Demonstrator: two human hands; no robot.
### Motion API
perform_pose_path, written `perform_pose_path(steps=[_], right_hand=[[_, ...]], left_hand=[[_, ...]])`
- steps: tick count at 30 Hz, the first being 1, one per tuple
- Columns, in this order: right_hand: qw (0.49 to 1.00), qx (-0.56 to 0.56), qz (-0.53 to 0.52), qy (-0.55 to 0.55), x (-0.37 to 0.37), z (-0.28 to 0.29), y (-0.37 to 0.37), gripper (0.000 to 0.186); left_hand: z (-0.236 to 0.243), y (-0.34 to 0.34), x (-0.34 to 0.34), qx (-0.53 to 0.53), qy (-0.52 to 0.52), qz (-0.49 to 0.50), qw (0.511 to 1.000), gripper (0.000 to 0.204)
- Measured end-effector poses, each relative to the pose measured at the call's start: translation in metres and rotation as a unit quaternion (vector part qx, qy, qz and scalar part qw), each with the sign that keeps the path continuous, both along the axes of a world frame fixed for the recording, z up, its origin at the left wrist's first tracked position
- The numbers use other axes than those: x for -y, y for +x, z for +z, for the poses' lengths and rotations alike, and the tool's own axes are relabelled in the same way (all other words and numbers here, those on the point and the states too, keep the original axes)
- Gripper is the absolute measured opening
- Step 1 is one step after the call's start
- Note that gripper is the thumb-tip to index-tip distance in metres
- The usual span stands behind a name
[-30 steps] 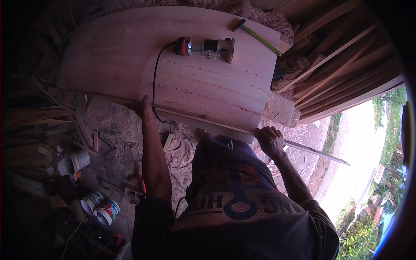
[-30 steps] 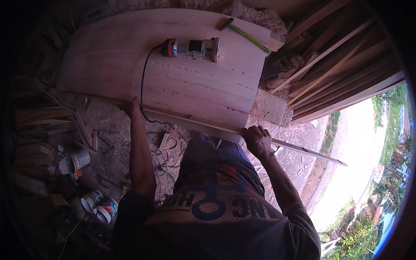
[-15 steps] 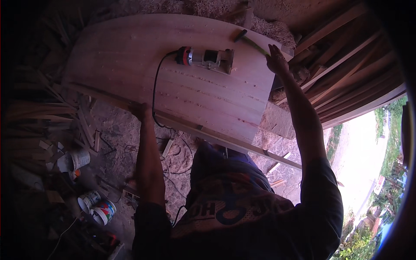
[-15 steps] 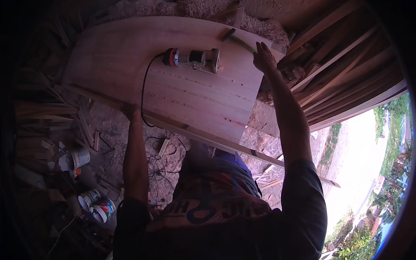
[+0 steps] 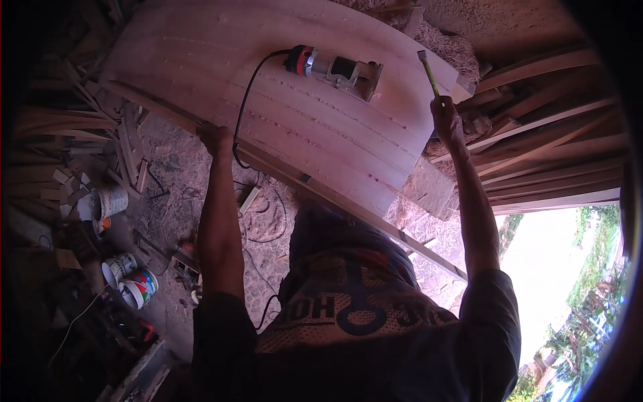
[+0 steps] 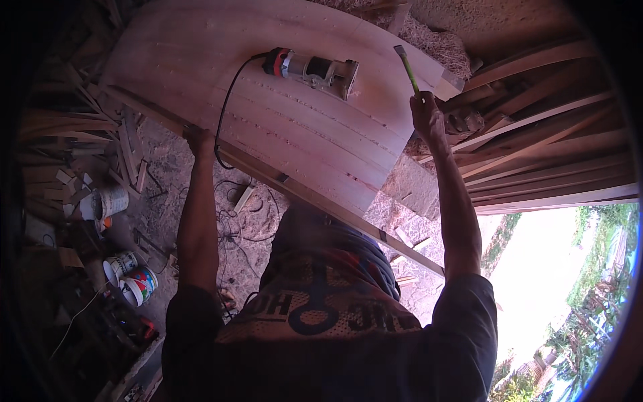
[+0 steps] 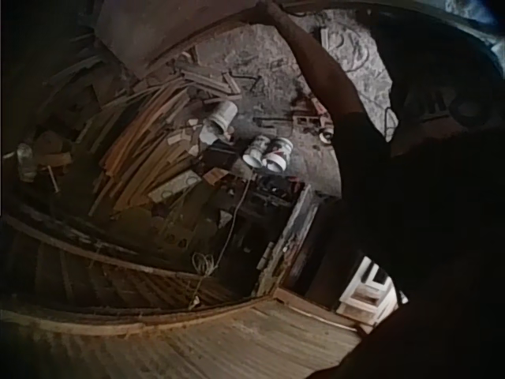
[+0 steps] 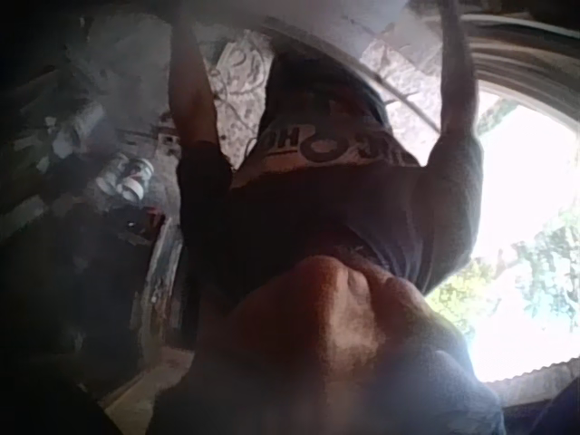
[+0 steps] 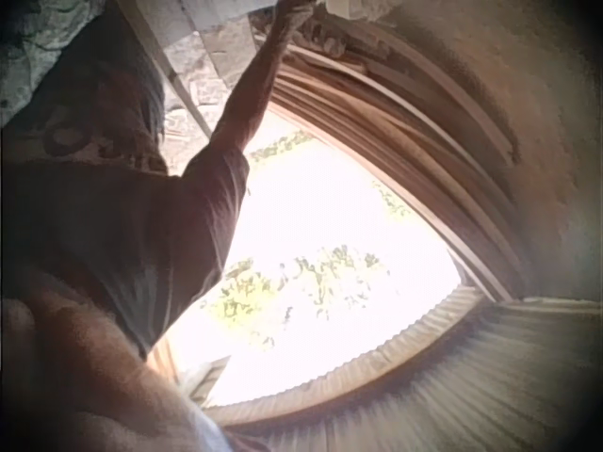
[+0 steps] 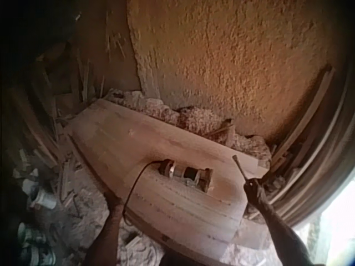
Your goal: The person positions a guide board on a large wooden panel and secures it using a hammer. They then use a hand-held router to carve grooves into the panel, following the guide, and subsequently move the guide board to a new position on the panel.
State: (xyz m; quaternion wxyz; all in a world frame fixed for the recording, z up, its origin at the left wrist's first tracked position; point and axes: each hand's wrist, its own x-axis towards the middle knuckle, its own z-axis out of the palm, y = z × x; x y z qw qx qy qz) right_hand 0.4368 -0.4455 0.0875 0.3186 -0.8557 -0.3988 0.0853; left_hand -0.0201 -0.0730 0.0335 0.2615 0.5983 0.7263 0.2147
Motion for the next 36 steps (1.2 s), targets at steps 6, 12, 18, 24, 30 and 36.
perform_pose_path(steps=[6,12,18,24,30,36], right_hand=[[0.895,-0.435,-0.071,0.064,0.096,0.079,-0.180,0.041],[0.928,-0.338,0.146,-0.060,0.124,0.054,-0.226,0.052],[0.900,-0.353,0.235,-0.104,0.110,0.057,-0.219,0.051],[0.936,-0.281,0.196,-0.083,0.114,0.051,-0.221,0.053],[0.918,-0.332,0.168,-0.135,0.101,0.064,-0.219,0.054],[0.928,-0.309,0.181,-0.102,0.104,0.063,-0.217,0.052]], left_hand=[[-0.007,-0.002,0.000,-0.002,0.039,-0.006,0.999,0.055],[-0.011,0.000,-0.007,0.025,0.015,-0.017,0.999,0.054],[-0.031,-0.016,-0.023,0.051,0.041,-0.023,0.998,0.051],[-0.019,0.008,-0.004,0.037,0.019,-0.003,0.999,0.049],[-0.014,-0.007,-0.012,0.041,0.028,-0.006,0.999,0.056],[-0.007,0.000,-0.005,0.014,0.019,0.000,1.000,0.059]])
